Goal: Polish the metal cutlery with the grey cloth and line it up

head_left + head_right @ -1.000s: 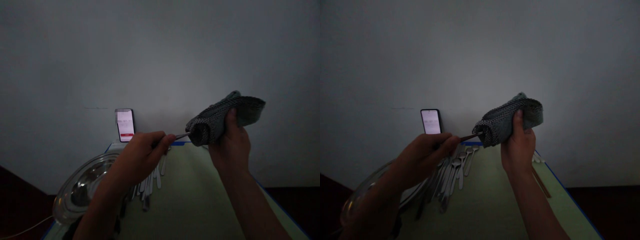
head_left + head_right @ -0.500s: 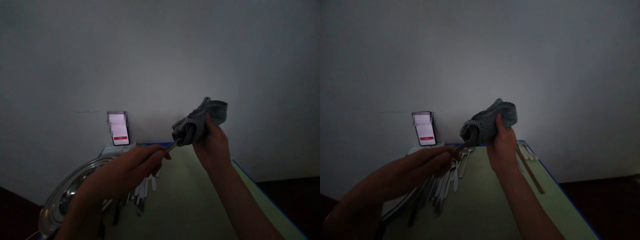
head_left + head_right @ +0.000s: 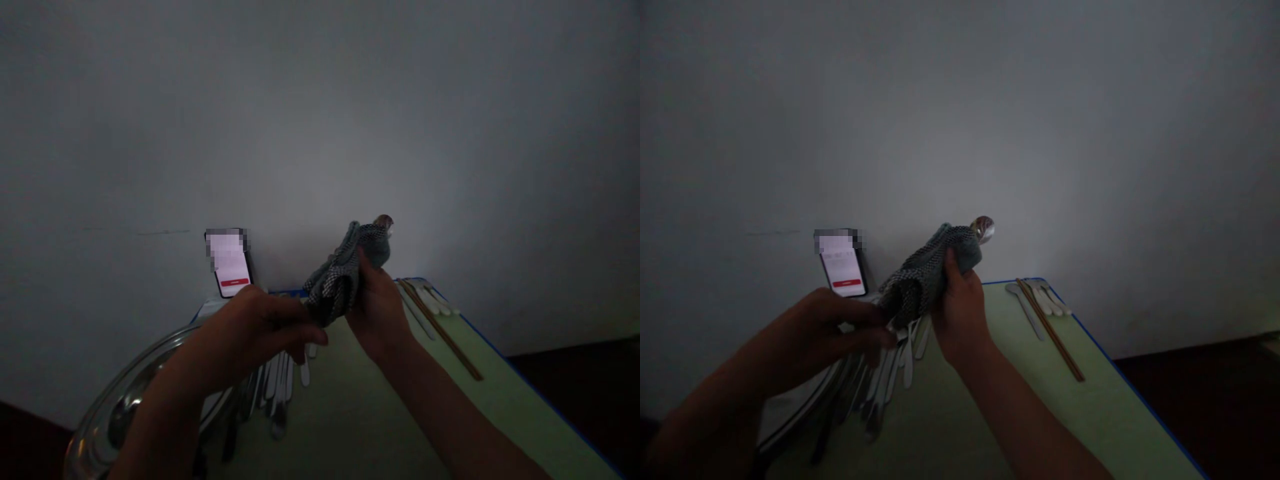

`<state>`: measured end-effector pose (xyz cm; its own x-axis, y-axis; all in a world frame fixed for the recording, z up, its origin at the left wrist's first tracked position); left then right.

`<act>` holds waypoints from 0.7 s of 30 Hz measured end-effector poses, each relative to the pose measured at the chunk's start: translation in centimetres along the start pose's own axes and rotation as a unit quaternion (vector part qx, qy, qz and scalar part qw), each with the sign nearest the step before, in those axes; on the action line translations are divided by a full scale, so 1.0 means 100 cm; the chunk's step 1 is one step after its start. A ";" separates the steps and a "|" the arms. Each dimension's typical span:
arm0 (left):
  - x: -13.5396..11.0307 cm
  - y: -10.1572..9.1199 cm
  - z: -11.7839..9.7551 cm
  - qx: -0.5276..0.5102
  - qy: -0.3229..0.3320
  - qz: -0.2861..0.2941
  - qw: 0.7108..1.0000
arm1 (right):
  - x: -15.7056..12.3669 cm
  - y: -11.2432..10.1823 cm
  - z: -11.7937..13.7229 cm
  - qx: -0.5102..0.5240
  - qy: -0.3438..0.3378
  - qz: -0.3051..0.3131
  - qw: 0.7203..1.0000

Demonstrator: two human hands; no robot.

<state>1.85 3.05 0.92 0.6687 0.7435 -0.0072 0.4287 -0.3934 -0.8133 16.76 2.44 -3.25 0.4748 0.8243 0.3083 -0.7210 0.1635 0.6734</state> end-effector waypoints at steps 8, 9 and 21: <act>0.006 -0.007 0.015 0.058 -0.052 -0.087 0.993 | 0.000 -0.003 0.007 -0.245 -0.046 0.091 0.964; 0.005 -0.010 0.015 0.061 -0.053 -0.119 0.990 | 0.002 -0.005 0.009 -0.275 -0.050 0.137 0.950; -0.008 -0.012 0.002 0.011 0.050 -0.168 0.984 | -0.011 -0.008 0.051 -0.528 -0.028 0.567 0.632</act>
<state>0.70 3.06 1.77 0.5488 0.7719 0.3210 0.6233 -0.1220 -0.7724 19.36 -1.35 -0.67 -0.6525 0.7207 0.2341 -0.5348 -0.2191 -0.8160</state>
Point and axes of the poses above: each hand's wrist, its own x-axis towards the middle knuckle, its own y-axis out of the palm, z = x × y, the point moved 2 cm from there along x, towards the middle knuckle, and after that the axes turned 10 degrees about -y, right-handed, at the moved point
